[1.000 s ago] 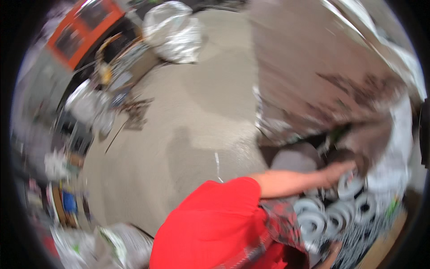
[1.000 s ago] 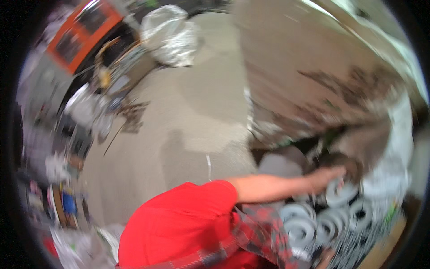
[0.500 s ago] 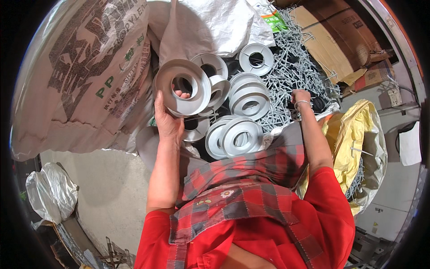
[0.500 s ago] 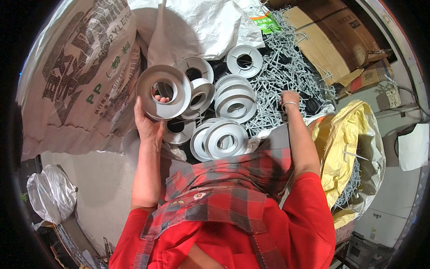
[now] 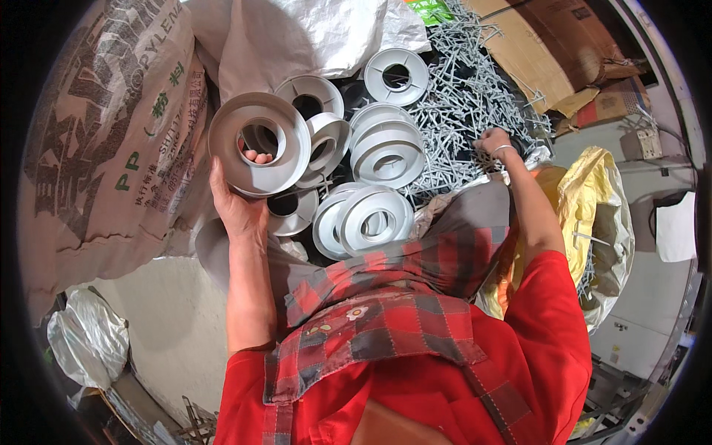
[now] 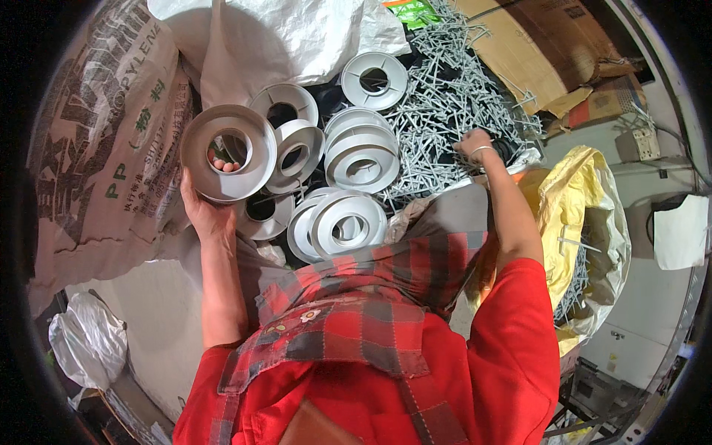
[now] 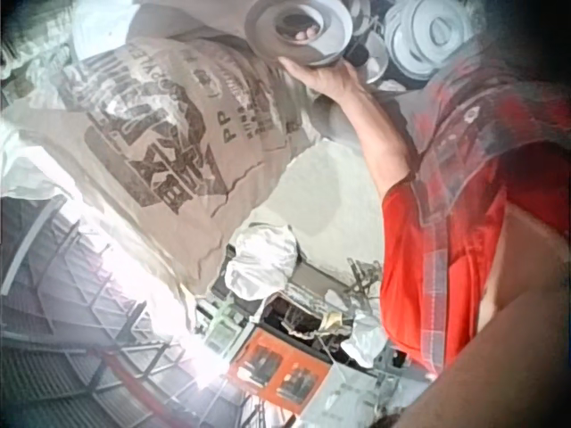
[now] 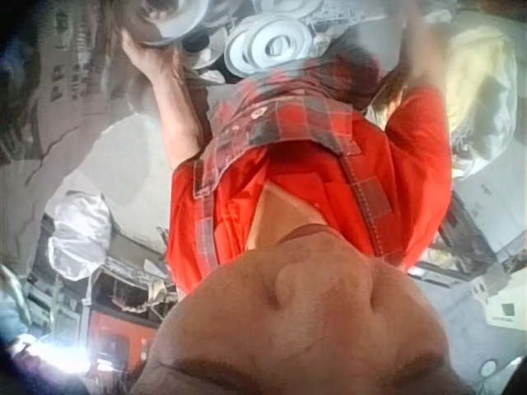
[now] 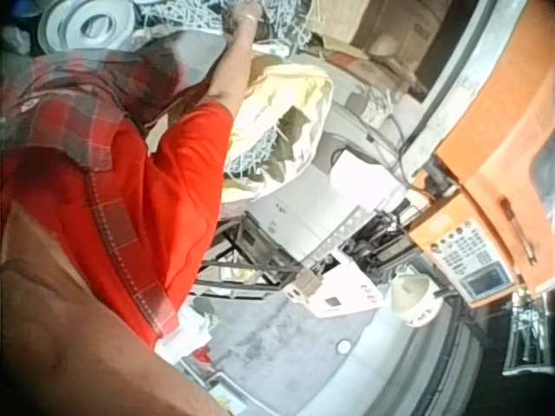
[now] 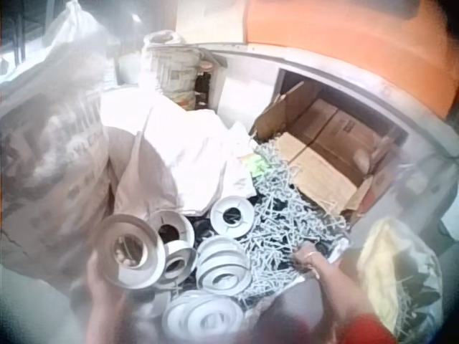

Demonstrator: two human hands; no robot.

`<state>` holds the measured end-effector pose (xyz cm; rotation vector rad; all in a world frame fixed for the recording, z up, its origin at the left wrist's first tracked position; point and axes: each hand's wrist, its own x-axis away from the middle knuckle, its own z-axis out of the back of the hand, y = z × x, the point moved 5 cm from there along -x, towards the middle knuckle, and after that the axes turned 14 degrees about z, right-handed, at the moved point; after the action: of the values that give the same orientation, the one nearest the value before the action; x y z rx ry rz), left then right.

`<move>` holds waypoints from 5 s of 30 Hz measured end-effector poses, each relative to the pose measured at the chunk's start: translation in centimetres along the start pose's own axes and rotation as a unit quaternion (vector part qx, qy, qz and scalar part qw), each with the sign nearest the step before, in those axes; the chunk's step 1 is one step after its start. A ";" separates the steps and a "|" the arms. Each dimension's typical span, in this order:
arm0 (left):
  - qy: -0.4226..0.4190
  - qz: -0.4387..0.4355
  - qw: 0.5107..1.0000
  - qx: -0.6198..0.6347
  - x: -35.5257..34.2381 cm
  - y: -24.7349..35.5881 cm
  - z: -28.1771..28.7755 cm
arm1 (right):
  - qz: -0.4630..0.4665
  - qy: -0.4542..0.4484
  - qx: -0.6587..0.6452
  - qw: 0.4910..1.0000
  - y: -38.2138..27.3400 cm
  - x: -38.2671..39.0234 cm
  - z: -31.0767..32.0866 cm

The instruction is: The person sorts white circular plastic parts from a pile of scrap and places them into a large white sack. They repeatedly pick up parts, inspect them, and transfer them into the sack. The person also uses a wooden stick to move scrap material inside a machine hopper.

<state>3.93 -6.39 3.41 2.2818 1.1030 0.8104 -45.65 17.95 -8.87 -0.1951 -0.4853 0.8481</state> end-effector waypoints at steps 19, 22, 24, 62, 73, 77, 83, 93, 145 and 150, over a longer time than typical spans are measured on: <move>0.006 0.015 1.000 0.019 -0.2 0.1 0.0 | 0.296 -0.070 0.219 0.927 -13.1 -1.7 -12.4; 0.020 0.021 0.999 0.021 0.0 0.0 0.3 | 0.255 -0.132 0.251 0.924 -13.1 -0.3 -11.7; 0.018 0.024 0.999 0.024 -0.1 0.0 0.5 | 0.259 -0.102 0.228 0.933 -12.6 -0.7 -11.9; 0.017 0.081 0.996 0.045 0.7 0.1 0.8 | 0.073 0.033 0.137 0.987 -13.1 10.4 21.2; 0.004 0.114 0.993 0.000 1.6 0.3 -1.3 | -0.089 0.219 -0.028 0.971 11.0 36.8 36.7; -0.026 0.082 0.992 -0.093 0.7 1.3 -4.1 | -0.249 0.009 0.352 0.902 7.2 36.2 31.0; -0.028 -0.003 0.977 -0.211 -2.0 0.3 -5.6 | 0.138 0.135 0.057 0.980 -10.0 20.0 24.0; 0.024 0.017 0.981 -0.190 -3.7 0.3 -5.0 | 0.159 -0.002 -0.112 0.981 -14.1 -5.0 -0.8; 0.066 0.124 0.980 -0.141 -4.7 -0.6 -4.4 | 0.239 -0.079 0.142 0.957 -7.5 -1.5 -1.9; 0.077 0.126 0.979 -0.142 -4.3 -0.5 -3.9 | 0.065 -0.036 0.005 0.997 -4.5 -1.6 1.6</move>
<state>-1.17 -8.98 4.55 2.1660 0.7106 1.1797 -44.24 13.77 -6.42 -0.1885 -0.5400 0.9878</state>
